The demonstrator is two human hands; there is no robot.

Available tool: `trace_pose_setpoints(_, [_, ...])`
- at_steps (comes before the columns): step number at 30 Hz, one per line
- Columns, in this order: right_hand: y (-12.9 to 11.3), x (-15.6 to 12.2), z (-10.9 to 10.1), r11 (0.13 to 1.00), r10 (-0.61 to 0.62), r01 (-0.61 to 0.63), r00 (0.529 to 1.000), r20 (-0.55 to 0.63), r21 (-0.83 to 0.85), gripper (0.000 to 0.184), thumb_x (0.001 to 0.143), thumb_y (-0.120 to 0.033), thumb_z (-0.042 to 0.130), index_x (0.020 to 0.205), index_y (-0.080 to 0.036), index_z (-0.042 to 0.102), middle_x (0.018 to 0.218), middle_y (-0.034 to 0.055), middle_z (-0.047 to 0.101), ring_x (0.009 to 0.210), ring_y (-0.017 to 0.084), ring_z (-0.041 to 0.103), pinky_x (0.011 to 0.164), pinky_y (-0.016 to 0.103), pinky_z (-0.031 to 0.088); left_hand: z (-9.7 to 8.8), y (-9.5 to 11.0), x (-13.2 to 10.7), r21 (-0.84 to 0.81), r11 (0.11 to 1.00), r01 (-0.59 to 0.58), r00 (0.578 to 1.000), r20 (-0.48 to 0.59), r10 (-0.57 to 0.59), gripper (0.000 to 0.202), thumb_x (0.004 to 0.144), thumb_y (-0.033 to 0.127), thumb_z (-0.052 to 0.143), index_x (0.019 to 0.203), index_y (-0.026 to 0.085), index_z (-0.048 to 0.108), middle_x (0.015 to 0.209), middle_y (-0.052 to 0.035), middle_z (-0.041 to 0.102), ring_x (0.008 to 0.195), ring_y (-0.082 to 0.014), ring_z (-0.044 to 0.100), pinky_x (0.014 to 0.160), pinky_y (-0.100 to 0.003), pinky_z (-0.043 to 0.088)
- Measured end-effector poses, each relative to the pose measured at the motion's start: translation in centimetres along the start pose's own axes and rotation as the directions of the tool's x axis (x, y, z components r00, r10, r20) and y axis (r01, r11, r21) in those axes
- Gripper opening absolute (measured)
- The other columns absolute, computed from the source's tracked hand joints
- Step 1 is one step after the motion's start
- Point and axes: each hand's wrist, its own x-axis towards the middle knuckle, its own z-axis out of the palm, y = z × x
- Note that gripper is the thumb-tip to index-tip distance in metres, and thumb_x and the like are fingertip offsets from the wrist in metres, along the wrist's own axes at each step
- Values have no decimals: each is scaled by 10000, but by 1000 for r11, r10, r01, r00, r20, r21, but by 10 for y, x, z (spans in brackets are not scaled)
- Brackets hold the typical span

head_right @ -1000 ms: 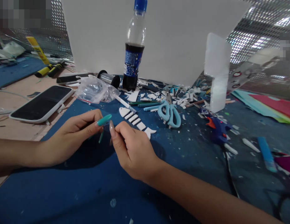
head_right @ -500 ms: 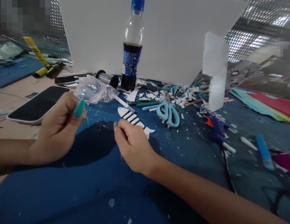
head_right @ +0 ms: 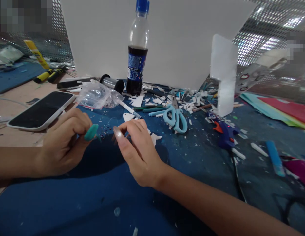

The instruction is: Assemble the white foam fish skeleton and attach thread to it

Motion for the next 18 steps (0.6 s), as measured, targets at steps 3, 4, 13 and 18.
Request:
trace_pose_setpoints(3, [-1, -2, 0, 995, -76, 70, 994, -82, -65, 304, 947, -318, 298, 762, -184, 500, 785, 59, 513, 807, 196, 472, 768, 388, 374, 0, 0, 3, 25, 1000, -15, 1000, -24, 16, 242, 765, -37, 479, 704, 176, 380, 683, 10, 409, 626, -94, 409, 548, -240, 379])
trace_pose_setpoints(4, [0, -3, 1, 995, -96, 93, 991, -93, -32, 315, 953, -310, 292, 733, -188, 482, 754, 51, 498, 770, 189, 465, 742, 383, 374, 0, 0, 3, 25, 1000, -15, 1000, -25, 15, 239, 767, -36, 478, 701, 173, 382, 680, 10, 409, 628, -93, 408, 550, -239, 377])
trace_pose_setpoints(13, [9, -11, 9, 953, -43, 134, 948, -316, 273, 285, 968, -286, 334, 729, -208, 468, 605, -2, 453, 539, 132, 431, 493, 299, 335, 0, 1, 4, -53, 996, 66, 997, 51, -64, 216, 817, 3, 449, 707, 175, 379, 662, 10, 413, 639, -102, 393, 567, -246, 360])
trace_pose_setpoints(18, [5, -5, 6, 996, -89, 81, 972, -218, -45, 212, 959, -304, 318, 915, -204, 500, 860, 49, 525, 845, 190, 496, 775, 354, 392, 1, 1, 5, -48, 994, 101, 968, 236, -87, 216, 841, 28, 433, 719, 185, 349, 696, 17, 378, 637, -96, 372, 560, -228, 345])
